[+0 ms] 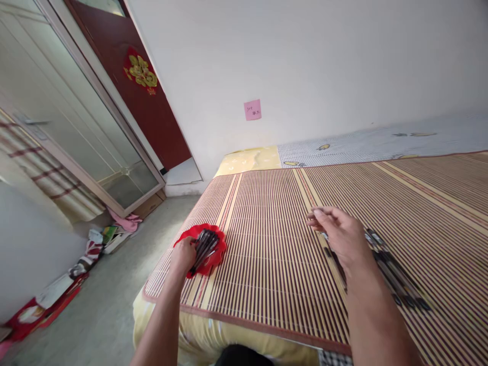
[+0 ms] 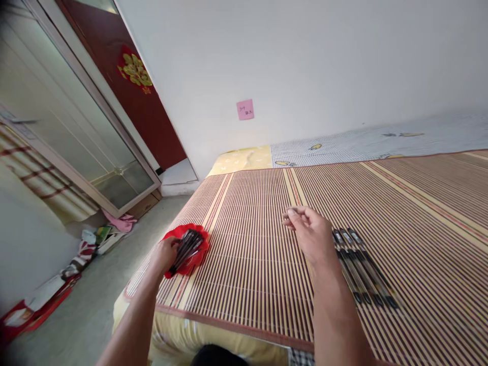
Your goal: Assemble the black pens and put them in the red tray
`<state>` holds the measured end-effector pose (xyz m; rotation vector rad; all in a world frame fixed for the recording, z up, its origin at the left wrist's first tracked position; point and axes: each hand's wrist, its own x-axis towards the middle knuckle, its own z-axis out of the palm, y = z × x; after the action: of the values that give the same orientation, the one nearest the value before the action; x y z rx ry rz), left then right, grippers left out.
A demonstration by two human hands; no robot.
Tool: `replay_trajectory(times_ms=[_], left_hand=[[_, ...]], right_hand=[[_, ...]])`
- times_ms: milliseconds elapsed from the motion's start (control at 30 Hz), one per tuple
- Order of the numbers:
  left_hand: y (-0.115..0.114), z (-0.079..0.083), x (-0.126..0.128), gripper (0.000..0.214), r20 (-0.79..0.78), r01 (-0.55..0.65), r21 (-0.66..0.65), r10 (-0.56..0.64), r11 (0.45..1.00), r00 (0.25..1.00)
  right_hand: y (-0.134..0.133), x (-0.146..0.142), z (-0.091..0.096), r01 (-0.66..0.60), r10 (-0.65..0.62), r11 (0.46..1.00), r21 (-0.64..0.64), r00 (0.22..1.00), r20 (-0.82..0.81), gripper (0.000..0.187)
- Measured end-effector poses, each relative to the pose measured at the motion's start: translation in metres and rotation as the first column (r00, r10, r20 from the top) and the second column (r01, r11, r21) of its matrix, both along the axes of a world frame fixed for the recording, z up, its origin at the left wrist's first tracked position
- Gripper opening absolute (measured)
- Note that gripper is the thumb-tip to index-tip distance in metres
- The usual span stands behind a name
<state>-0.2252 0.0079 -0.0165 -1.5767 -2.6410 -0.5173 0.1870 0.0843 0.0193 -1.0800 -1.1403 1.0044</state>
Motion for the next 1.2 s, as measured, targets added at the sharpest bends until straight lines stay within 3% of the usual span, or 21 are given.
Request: replay_trajectory(times_ms=[267,400,500,600,800,867,1000,1200], left_hand=[[-0.002,0.01,0.004,0.037,-0.12,-0.056,-0.041,0.05,0.998,0.992],[-0.008,0.023,0.023,0.039,-0.162,-0.048,0.035,0.053,0.998,0.985],[-0.009,0.031,0.059,0.033,-0.126,0.035,0.197,-0.01,0.98,0.992],[-0.005,0.034,0.111,0.026,-0.01,0.175,0.29,-0.18,0.941,0.984],[0.003,0.018,0.227,0.015,0.208,0.508,0.271,-0.565,0.818,0.799],[0.005,0.009,0.26,0.017,0.242,0.55,0.227,-0.593,0.804,0.768],[0.013,-0.006,0.31,0.033,0.293,0.541,0.136,-0.556,0.83,0.778],[0.031,-0.018,0.349,0.05,0.311,0.494,0.081,-0.493,0.865,0.812]], right_hand=[[0.0,0.018,-0.002,0.081,-0.079,0.996,0.044,0.995,-0.054,0.027],[-0.001,0.024,0.001,0.197,-0.183,0.975,0.099,0.974,-0.133,0.024],[-0.005,0.032,0.011,0.335,-0.294,0.928,0.163,0.927,-0.231,0.024],[-0.01,0.044,0.022,0.419,-0.333,0.884,0.206,0.875,-0.351,0.027],[-0.012,0.067,0.026,0.448,-0.315,0.877,0.177,0.812,-0.491,0.031],[-0.012,0.07,0.026,0.426,-0.284,0.891,0.156,0.792,-0.54,0.03],[-0.014,0.072,0.028,0.385,-0.228,0.912,0.144,0.765,-0.602,0.028],[-0.012,0.079,0.028,0.398,-0.238,0.905,0.148,0.765,-0.599,0.032]])
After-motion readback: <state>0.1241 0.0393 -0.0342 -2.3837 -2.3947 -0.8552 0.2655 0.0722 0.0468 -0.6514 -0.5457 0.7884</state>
